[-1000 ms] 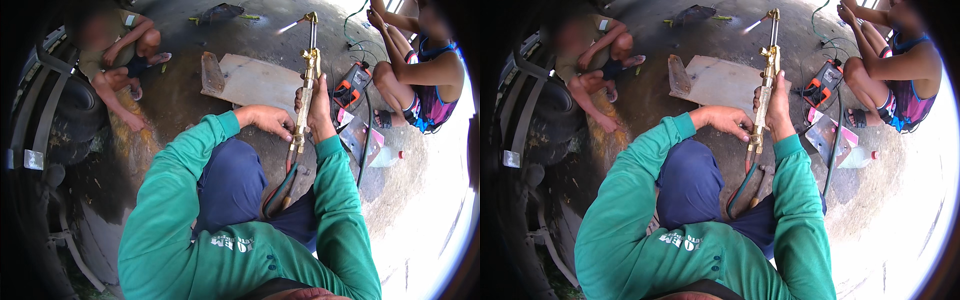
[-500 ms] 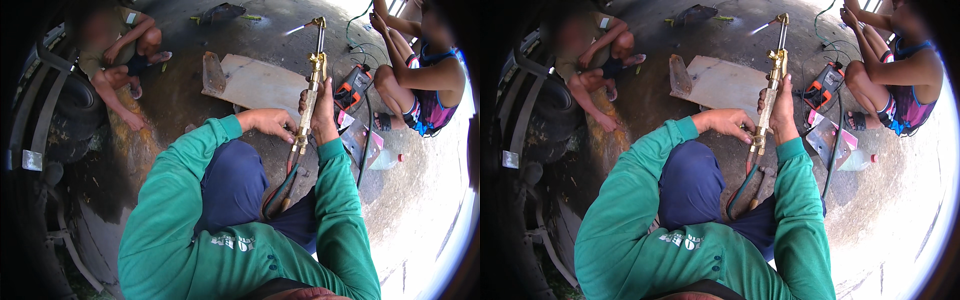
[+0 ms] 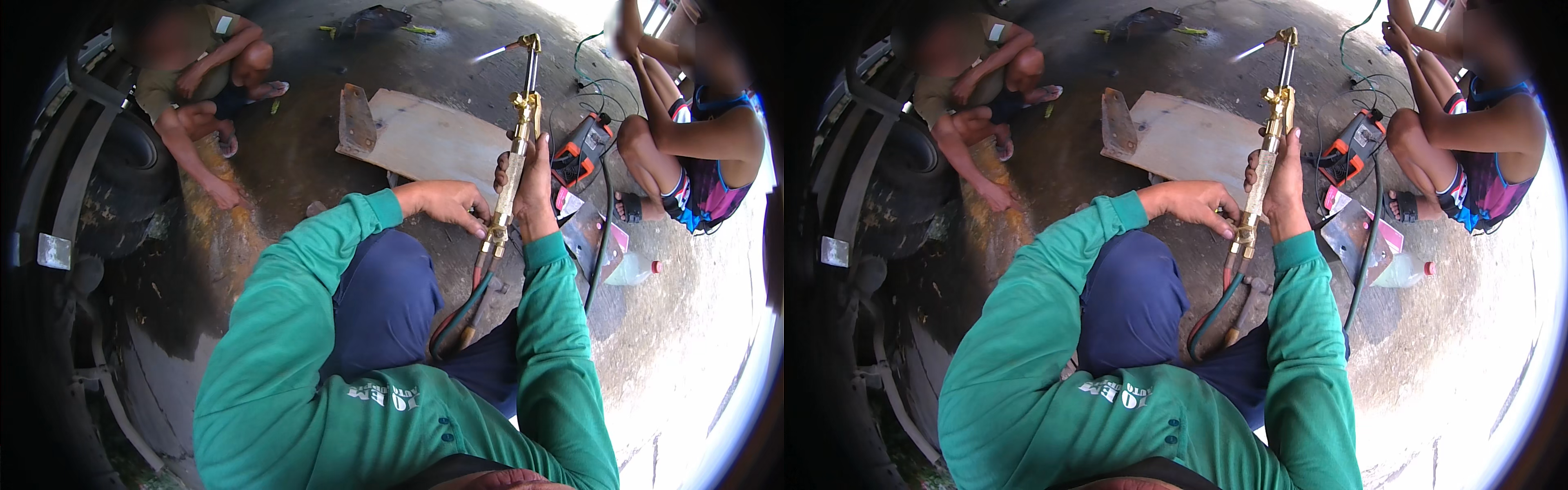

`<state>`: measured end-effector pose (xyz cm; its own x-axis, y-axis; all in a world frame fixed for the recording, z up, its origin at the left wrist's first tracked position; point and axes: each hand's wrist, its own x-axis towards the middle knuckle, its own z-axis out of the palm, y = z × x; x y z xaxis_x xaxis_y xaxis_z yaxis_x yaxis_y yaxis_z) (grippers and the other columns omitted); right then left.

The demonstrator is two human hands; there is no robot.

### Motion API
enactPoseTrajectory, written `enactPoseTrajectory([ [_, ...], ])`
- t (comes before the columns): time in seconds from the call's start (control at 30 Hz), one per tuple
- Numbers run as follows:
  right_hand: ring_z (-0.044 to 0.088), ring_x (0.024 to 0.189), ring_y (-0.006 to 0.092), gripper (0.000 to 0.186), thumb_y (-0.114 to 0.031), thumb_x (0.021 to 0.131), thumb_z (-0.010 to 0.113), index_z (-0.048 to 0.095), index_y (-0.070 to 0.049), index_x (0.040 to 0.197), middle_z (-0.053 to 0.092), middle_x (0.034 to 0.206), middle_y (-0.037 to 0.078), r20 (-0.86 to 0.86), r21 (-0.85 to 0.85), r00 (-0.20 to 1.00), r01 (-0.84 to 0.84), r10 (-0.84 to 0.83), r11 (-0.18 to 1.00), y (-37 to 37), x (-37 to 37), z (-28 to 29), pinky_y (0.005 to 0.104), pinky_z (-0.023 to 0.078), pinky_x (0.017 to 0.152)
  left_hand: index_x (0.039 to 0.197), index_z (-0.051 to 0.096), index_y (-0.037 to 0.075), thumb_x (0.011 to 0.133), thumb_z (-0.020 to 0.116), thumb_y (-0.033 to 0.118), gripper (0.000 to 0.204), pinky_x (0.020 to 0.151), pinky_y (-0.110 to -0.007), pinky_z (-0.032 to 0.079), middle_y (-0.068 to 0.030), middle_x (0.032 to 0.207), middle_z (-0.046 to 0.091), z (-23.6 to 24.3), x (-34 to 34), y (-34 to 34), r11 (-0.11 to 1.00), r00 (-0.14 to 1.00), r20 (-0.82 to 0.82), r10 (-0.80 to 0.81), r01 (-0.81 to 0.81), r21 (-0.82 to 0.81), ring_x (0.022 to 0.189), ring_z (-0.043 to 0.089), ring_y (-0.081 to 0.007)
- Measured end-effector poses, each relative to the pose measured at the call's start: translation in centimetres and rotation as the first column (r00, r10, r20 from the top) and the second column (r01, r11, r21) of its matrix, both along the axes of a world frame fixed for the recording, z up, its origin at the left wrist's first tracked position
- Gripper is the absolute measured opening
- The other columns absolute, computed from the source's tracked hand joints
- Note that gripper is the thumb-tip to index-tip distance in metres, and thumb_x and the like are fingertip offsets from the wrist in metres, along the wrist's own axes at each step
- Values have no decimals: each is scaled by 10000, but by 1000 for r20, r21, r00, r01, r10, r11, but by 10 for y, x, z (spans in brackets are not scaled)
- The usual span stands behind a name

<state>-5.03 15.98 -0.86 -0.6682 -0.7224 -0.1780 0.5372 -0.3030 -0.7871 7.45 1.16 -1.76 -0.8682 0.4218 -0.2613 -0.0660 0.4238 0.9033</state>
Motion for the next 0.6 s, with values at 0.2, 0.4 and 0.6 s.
enactPoseTrajectory([
  [0.2,520,470,171,708,-746,1029,282,510,-117,1262,527,671,39,-14,13,1000,3,-3,1000,0,-1,1,312,446,407,1150,736,-25,926,773,320,413,803,-319,530,-94,968,766,9,-7,-8,993,996,-85,-2,-7,-115,856,675,-165],
  [0.4,516,474,167,701,-745,1029,284,506,-120,1253,529,678,41,-2,38,1000,4,-4,999,-2,5,4,302,437,412,953,715,-20,1000,602,571,603,747,-450,535,-147,857,734,60,-83,-49,761,752,-294,589,-640,-112,838,709,-281],
  [0.6,516,469,164,694,-723,1044,263,487,-106,1270,525,668,40,-43,12,999,-33,33,999,-3,7,2,306,444,414,969,734,4,1037,426,619,692,859,-560,524,-279,935,716,68,-121,-35,620,706,-579,409,-680,-392,957,691,-475],
])
